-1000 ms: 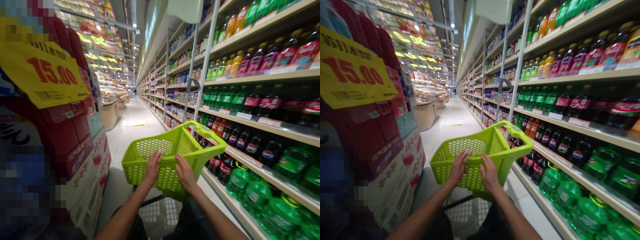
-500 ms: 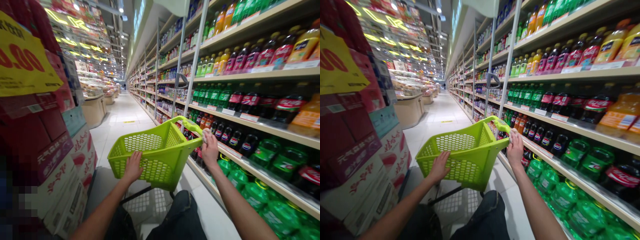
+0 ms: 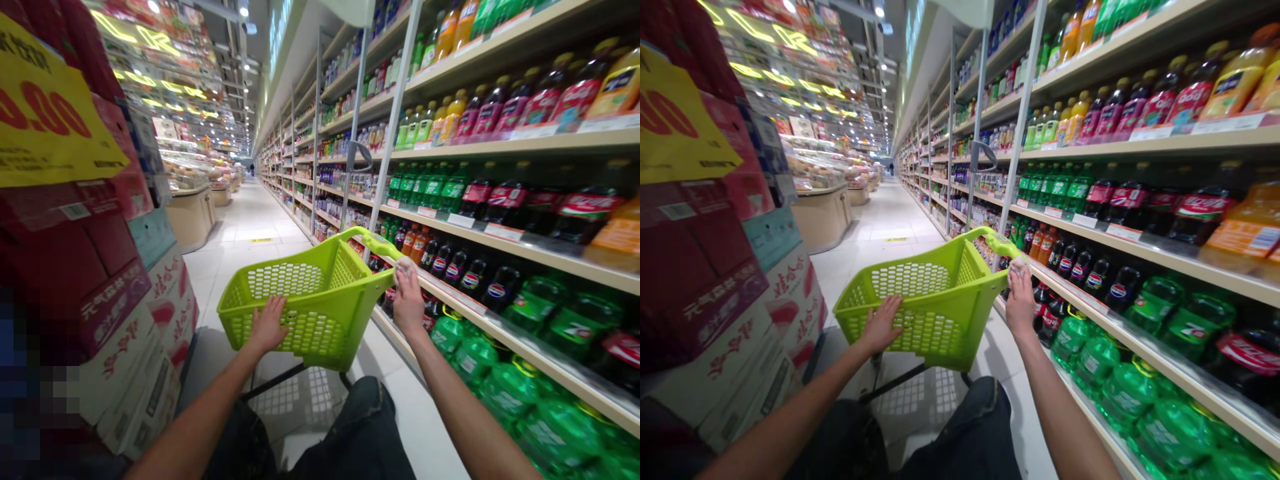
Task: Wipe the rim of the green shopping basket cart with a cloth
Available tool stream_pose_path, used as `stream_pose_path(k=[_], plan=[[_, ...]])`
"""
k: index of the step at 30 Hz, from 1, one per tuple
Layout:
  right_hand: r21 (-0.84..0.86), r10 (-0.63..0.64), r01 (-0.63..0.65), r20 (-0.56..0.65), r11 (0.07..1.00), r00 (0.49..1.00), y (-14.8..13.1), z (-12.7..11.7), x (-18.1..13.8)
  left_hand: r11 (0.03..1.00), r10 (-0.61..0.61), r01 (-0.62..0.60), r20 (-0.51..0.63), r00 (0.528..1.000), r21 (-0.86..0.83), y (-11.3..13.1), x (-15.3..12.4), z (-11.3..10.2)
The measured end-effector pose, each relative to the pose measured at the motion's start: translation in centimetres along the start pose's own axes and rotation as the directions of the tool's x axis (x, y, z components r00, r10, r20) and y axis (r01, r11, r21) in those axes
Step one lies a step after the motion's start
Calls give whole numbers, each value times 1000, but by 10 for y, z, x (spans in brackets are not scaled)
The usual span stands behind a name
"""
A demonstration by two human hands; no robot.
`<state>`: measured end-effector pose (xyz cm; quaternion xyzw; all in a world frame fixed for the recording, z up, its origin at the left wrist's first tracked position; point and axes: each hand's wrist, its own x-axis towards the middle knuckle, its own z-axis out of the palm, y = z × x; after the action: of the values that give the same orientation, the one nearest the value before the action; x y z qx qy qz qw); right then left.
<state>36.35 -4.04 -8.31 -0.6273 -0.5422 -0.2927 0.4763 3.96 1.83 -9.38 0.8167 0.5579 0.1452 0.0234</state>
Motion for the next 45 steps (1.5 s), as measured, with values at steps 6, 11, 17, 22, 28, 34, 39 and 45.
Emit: stream_pose_path(k=[6,11,17,22,28,34,39,45], plan=[[161,-267,227,300,961,916,-18,21,-99,1000,-4,4,6,1000,21,-1,-2,1],[159,-255,225,205,961,945,-37,16,-63,999,16,-15,-17,1000,52,-2,-4,3],[112,-316,297,258,948,913,-43,35,-55,999,28,-27,-43,999,26,1,-10,6],[184,-431,390,352,902,831,-50,42,-102,998,68,-68,-26,997,9,-3,-12,4],[202,-365,325,209,924,907,-86,48,-48,998,-60,63,-110,992,19,-31,-17,6],[297,-575,494,366,817,732,-109,71,-125,999,46,-46,-45,998,1,-44,-23,3],[359,-563,453,316,816,763,-153,77,-92,990,-141,142,-117,983,1,-71,-29,-1],[354,-638,531,444,770,629,-180,103,-117,957,-116,77,-125,985,-280,-103,-33,5]])
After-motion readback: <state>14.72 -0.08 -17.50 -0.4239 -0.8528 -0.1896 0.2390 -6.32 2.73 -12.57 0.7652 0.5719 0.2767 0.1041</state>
